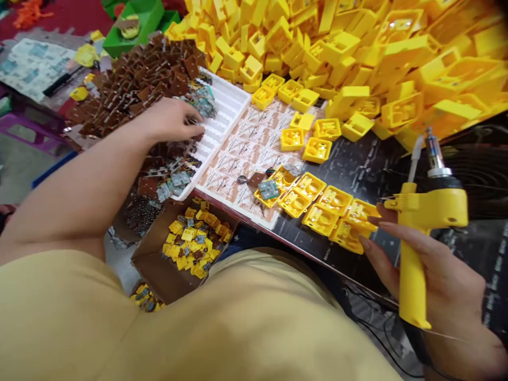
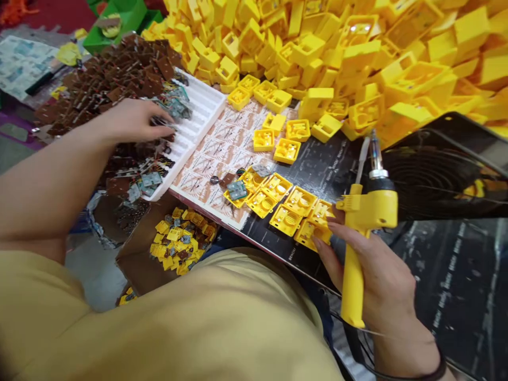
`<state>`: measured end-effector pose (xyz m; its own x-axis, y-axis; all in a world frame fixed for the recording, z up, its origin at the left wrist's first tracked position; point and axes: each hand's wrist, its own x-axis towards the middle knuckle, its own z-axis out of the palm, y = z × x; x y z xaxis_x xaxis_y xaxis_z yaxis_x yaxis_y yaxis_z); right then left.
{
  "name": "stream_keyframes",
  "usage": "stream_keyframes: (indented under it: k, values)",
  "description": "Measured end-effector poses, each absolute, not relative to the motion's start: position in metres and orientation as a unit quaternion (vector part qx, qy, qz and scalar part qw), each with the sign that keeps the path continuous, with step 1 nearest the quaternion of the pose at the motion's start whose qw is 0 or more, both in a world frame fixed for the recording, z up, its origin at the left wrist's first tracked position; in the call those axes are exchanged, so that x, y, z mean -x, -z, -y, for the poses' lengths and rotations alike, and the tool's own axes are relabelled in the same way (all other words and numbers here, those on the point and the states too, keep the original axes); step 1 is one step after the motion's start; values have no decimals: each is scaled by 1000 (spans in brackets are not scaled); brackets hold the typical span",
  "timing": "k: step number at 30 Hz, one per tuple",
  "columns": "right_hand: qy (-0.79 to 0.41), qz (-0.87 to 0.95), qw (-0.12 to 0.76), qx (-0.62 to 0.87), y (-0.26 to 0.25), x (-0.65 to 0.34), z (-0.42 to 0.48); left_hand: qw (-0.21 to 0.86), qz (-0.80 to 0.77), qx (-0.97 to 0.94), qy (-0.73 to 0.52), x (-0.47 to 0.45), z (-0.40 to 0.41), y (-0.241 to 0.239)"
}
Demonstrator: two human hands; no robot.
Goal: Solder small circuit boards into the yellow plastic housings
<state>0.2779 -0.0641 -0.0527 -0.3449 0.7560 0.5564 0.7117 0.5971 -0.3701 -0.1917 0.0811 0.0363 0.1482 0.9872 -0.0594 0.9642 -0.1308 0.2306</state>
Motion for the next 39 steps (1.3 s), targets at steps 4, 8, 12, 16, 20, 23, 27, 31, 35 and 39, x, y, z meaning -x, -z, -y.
stream_keyframes:
  k: [4,8,12,16,20,23,27,31,35,39]
  values:
    - [-2,817,354,455,53,-284,66,286,-680,-609,-292,214,-88,-49]
    - [8,815,352,459,48,-279,64,370,-602,-557,-436,185,-91,-74]
    - [28,825,345,446,44,-272,61,448,-562,-547,-428,134,-103,-78]
    - [46,824,341,449,41,-269,61,515,-600,-499,-355,91,-118,-47]
    - [21,821,352,449,42,-271,62,554,-570,-526,-302,82,-124,-15]
    - [-4,815,357,456,42,-273,64,512,-542,-606,-279,92,-122,-5]
    - [-10,810,361,462,41,-272,66,360,-561,-710,-228,101,-115,-12]
    - [5,810,355,467,38,-270,67,101,-586,-799,-89,92,-109,-44]
    - [27,808,353,470,37,-270,69,-36,-602,-798,18,86,-109,-69]
    - [38,810,353,466,35,-272,70,24,-599,-800,-7,93,-111,-62]
